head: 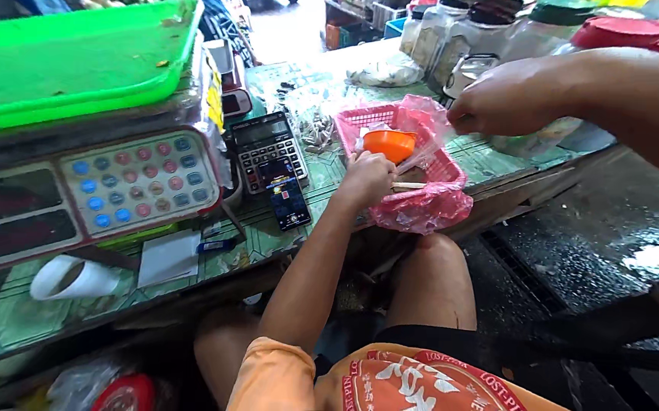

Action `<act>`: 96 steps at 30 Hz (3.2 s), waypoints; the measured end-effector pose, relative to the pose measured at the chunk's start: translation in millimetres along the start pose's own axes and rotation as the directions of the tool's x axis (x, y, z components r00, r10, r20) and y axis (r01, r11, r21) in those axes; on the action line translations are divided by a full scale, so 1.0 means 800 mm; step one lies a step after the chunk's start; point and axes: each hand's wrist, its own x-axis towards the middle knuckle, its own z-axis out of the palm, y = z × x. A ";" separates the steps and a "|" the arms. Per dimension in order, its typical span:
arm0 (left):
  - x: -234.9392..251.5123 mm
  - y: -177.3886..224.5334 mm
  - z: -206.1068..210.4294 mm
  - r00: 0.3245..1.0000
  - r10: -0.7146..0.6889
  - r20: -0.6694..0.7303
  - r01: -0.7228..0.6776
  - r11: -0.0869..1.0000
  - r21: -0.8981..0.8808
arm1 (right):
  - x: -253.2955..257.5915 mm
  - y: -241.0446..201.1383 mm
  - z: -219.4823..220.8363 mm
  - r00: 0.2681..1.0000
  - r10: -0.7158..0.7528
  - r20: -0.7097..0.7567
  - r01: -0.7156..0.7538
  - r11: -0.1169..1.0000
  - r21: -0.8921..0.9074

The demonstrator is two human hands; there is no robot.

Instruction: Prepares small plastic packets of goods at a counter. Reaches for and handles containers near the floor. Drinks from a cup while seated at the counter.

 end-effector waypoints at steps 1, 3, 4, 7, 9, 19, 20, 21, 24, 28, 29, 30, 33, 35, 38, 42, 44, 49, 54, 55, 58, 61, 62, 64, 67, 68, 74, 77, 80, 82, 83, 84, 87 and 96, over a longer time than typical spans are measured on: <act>0.000 0.002 0.000 1.000 -0.006 -0.020 0.006 1.000 -0.002 | 0.000 -0.001 0.000 1.000 0.005 0.006 -0.005 1.000 -0.005; -0.002 0.001 -0.001 0.996 -0.023 -0.088 0.019 0.999 -0.043 | 0.000 0.000 0.002 1.000 -0.005 0.000 0.005 1.000 -0.005; -0.003 -0.001 -0.001 0.993 -0.029 -0.112 0.022 0.998 -0.063 | 0.000 0.000 0.004 1.000 -0.009 -0.005 0.009 1.000 -0.002; -0.003 -0.007 0.002 0.991 -0.023 -0.134 0.011 0.995 -0.097 | 0.001 0.005 0.011 1.000 -0.017 -0.011 0.017 1.000 0.008; -0.003 -0.009 0.004 0.989 -0.009 -0.145 -0.008 0.993 -0.114 | 0.000 0.008 0.016 1.000 -0.017 -0.018 0.017 1.000 0.019; 0.000 -0.008 0.009 0.979 -0.022 -0.202 -0.015 0.984 -0.180 | -0.002 0.037 0.057 0.998 0.013 -0.062 -0.005 0.992 0.123; -0.001 -0.008 0.008 0.980 -0.036 -0.194 -0.005 0.978 -0.207 | -0.004 0.040 0.064 0.997 0.013 -0.071 -0.001 0.987 0.162; -0.002 -0.008 0.007 0.980 -0.049 -0.191 0.001 0.970 -0.245 | -0.007 0.045 0.073 0.996 0.013 -0.087 0.006 0.977 0.211; -0.005 -0.005 0.000 0.967 -0.096 -0.235 -0.023 0.888 -0.459 | -0.021 0.063 0.121 0.984 0.025 -0.175 0.059 0.886 0.460; -0.012 0.021 -0.019 0.907 -0.215 -0.361 -0.180 0.576 -0.797 | -0.049 0.034 0.201 0.943 0.136 -0.303 0.198 0.503 0.842; -0.013 0.031 -0.025 0.891 -0.232 -0.391 -0.227 0.517 -0.825 | -0.053 0.017 0.221 0.935 0.160 -0.316 0.242 0.363 0.900; -0.017 0.042 -0.032 0.879 -0.234 -0.415 -0.261 0.491 -0.831 | -0.058 -0.004 0.237 0.929 0.179 -0.323 0.279 0.235 0.931; -0.043 0.078 -0.058 0.867 -0.145 -0.477 -0.284 0.642 -0.712 | -0.064 -0.076 0.273 0.902 0.172 -0.395 0.405 -0.024 0.914; -0.075 0.099 -0.071 0.864 0.001 -0.504 -0.274 0.840 -0.469 | -0.055 -0.124 0.289 0.876 0.142 -0.461 0.471 -0.045 0.881; -0.121 0.108 -0.073 0.865 0.165 -0.475 -0.271 0.949 -0.163 | -0.037 -0.180 0.296 0.897 0.069 -0.436 0.438 -0.010 0.899; -0.175 0.092 -0.095 0.896 0.141 -0.421 -0.196 0.977 -0.089 | -0.005 -0.233 0.291 0.875 -0.087 -0.476 0.470 -0.080 0.879; -0.197 0.089 -0.127 0.910 0.082 -0.406 -0.113 0.992 -0.054 | 0.003 -0.250 0.276 0.857 -0.105 -0.505 0.495 -0.105 0.862; -0.237 0.104 -0.208 0.887 0.019 -0.461 0.015 0.997 0.070 | 0.014 -0.283 0.230 0.795 -0.099 -0.598 0.559 -0.261 0.787; -0.257 0.118 -0.244 0.874 -0.037 -0.485 0.123 0.981 0.147 | 0.022 -0.311 0.207 0.797 -0.112 -0.593 0.512 -0.396 0.762; -0.259 0.117 -0.247 0.874 -0.046 -0.485 0.137 0.978 0.154 | 0.022 -0.316 0.205 0.795 -0.110 -0.597 0.516 -0.396 0.760; -0.266 0.117 -0.248 0.867 -0.084 -0.490 0.185 0.969 0.161 | 0.019 -0.323 0.203 0.781 -0.127 -0.612 0.527 -0.393 0.753; -0.276 0.119 -0.247 0.863 -0.086 -0.498 0.190 0.968 0.163 | 0.014 -0.322 0.203 0.771 -0.178 -0.611 0.528 -0.356 0.771; -0.281 0.120 -0.248 0.870 -0.083 -0.485 0.176 0.973 0.151 | 0.012 -0.318 0.204 0.772 -0.196 -0.604 0.538 -0.305 0.786; -0.294 0.119 -0.249 0.887 -0.040 -0.461 0.098 0.990 0.103 | 0.008 -0.305 0.206 0.796 -0.197 -0.572 0.547 -0.171 0.819; -0.305 0.099 -0.231 0.923 0.040 -0.383 -0.052 0.998 -0.022 | 0.005 -0.289 0.213 0.831 -0.105 -0.547 0.548 -0.020 0.836; -0.306 0.095 -0.220 0.938 0.028 -0.345 -0.038 0.999 -0.023 | 0.001 -0.285 0.215 0.829 -0.076 -0.554 0.556 0.006 0.831; -0.316 0.084 -0.192 0.966 0.059 -0.253 -0.064 0.998 -0.013 | -0.007 -0.300 0.173 0.754 -0.136 -0.643 0.656 0.098 0.748; -0.326 0.087 -0.192 0.956 0.056 -0.289 -0.046 0.998 0.041 | 0.005 -0.327 0.156 0.710 -0.238 -0.662 0.698 0.121 0.706; -0.353 0.074 -0.178 0.912 0.016 -0.411 -0.022 1.000 -0.009 | 0.009 -0.346 0.163 0.660 -0.292 -0.692 0.740 0.099 0.665; -0.373 0.056 -0.151 0.858 -0.069 -0.509 -0.019 0.986 -0.166 | 0.008 -0.353 0.173 0.645 -0.328 -0.690 0.747 0.084 0.659; -0.382 0.045 -0.133 0.838 -0.119 -0.533 -0.036 0.962 -0.272 | 0.008 -0.355 0.177 0.643 -0.342 -0.685 0.746 0.078 0.662; -0.390 0.033 -0.112 0.835 -0.177 -0.520 -0.045 0.922 -0.385 | 0.009 -0.357 0.181 0.642 -0.353 -0.680 0.743 0.070 0.665; -0.396 0.000 -0.036 0.866 -0.274 -0.417 -0.066 0.766 -0.639 | 0.011 -0.361 0.190 0.641 -0.354 -0.681 0.741 0.053 0.670; -0.359 0.018 0.033 0.714 -0.350 -0.606 -0.213 0.715 -0.665 | 0.020 -0.360 0.232 0.678 -0.267 -0.685 0.726 0.102 0.680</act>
